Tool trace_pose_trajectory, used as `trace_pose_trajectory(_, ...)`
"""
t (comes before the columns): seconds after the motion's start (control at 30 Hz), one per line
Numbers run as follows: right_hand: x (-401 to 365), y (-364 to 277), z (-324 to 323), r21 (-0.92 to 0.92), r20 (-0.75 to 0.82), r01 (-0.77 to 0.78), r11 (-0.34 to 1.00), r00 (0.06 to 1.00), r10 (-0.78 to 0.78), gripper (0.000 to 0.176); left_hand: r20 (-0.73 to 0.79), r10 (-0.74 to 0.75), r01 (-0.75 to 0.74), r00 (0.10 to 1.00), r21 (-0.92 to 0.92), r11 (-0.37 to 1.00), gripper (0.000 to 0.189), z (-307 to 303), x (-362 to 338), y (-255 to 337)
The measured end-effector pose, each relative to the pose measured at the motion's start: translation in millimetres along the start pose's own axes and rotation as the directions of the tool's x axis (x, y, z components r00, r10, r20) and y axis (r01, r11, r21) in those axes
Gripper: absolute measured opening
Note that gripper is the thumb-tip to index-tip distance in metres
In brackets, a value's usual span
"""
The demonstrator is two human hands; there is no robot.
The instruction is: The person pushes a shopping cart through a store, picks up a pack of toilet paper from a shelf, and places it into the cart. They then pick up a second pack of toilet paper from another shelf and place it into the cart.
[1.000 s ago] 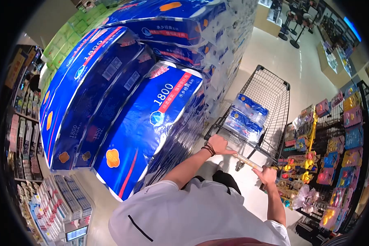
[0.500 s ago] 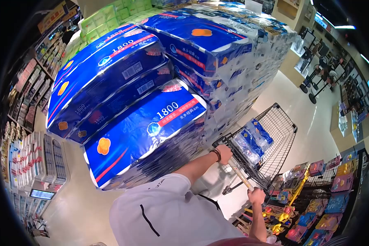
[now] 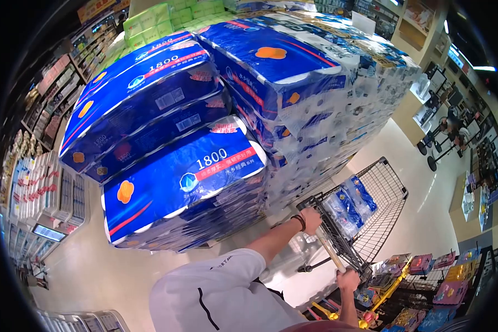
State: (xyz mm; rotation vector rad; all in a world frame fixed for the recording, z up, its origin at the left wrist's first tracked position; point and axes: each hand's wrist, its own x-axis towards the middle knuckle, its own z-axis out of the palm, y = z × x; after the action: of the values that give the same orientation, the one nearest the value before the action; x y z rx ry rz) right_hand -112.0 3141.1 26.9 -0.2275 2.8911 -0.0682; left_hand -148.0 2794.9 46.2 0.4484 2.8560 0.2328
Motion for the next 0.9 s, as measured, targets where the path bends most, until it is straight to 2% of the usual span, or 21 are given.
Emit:
trace_pose_trajectory(0.13, -9, 8, 5, 0.041, 0.000, -0.002, 0.999, 1.000, 0.002, 0.037, -0.022, -0.038, 0.038, 0.999, -0.019, 0.999, 0.026, 19, 4, 6)
trace_pose_trajectory(0.27, -34, 5, 1, 0.029, -0.023, 0.026, 0.999, 0.999, -0.025, 0.042, -0.033, -0.028, 0.027, 0.999, -0.027, 0.999, 0.026, 27, -20, 16)
trace_pose_trajectory(0.47, -100, -5, 22, 0.034, -0.011, 0.012, 0.999, 1.000, -0.012, 0.040, -0.032, -0.017, 0.016, 0.999, -0.026, 1.000, 0.025, 33, -92, 36)
trace_pose_trajectory(0.67, -183, -22, 35, 0.047, -0.007, -0.010, 0.999, 1.000, 0.011, 0.042, -0.076, -0.010, 0.008, 0.997, -0.024, 1.000, 0.027, 63, -161, 54)
trace_pose_trajectory(0.9, -289, -35, 65, 0.037, -0.048, -0.016, 0.999, 0.999, 0.018, 0.041, -0.048, -0.021, 0.020, 0.999, -0.019, 1.000, 0.027, 90, -264, 89)
